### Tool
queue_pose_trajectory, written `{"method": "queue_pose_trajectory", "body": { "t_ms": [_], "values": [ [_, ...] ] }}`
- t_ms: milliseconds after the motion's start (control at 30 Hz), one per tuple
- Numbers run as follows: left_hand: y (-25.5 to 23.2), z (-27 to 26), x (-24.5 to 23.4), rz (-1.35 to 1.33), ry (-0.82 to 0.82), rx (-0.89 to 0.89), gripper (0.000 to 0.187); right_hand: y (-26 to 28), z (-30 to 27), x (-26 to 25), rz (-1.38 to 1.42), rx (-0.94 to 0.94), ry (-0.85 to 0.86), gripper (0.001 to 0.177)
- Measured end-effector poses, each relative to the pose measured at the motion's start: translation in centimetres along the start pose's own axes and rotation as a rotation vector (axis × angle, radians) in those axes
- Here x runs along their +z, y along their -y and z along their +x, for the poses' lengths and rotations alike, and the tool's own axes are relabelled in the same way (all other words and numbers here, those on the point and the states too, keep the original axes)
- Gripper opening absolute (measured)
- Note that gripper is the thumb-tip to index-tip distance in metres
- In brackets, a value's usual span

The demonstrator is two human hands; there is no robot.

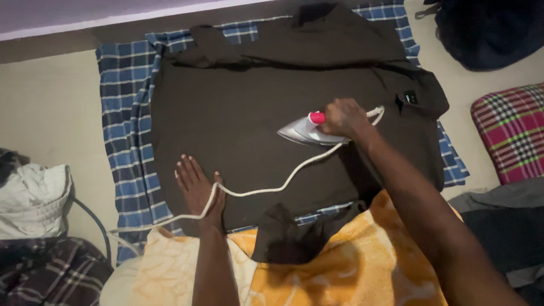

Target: The person irons a dark brown shirt laid flat on a blue checkered cloth on the floor. They use a red and white iron to smooth the front and back, then fold the shirt in half.

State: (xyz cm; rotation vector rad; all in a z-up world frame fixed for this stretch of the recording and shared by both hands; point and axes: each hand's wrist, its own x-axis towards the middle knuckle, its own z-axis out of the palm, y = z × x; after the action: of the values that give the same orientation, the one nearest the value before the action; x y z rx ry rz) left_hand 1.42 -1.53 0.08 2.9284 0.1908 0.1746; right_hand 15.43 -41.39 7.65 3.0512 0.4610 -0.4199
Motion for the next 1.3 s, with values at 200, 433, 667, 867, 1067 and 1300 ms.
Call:
{"method": "queue_pose_trajectory", "body": {
  "t_ms": [200, 433, 667, 867, 1067, 1300],
  "values": [
    [-0.2, 0.0, -0.1, -0.035, -0.024, -0.013, 0.079, 0.3, 0.2, -1.3, 0.064, 0.009, -0.034, 0.034],
    [-0.2, -0.4, 0.0, -0.043, -0.084, 0.015, 0.078, 0.8, -1.4, -1.6, 0.095, -0.073, 0.000, 0.033],
    [-0.2, -0.1, -0.2, -0.061, -0.076, 0.018, 0.080, 1.8, -5.7, -0.6, 0.153, -0.087, -0.068, 0.026],
    [-0.2, -0.2, 0.0, -0.031, -0.063, 0.007, 0.079, 2.1, -10.2, -0.1, 0.106, -0.249, -0.052, 0.028],
    [0.0, -0.1, 0.5, 0.039, -0.056, -0.003, 0.078, 2.5, -11.3, 0.1, 0.116, -0.149, 0.084, 0.023],
    [-0.2, -0.1, -0.2, -0.062, -0.064, 0.017, 0.078, 0.7, -8.7, 0.9, 0.007, 0.117, 0.250, 0.030]
  ]
}}
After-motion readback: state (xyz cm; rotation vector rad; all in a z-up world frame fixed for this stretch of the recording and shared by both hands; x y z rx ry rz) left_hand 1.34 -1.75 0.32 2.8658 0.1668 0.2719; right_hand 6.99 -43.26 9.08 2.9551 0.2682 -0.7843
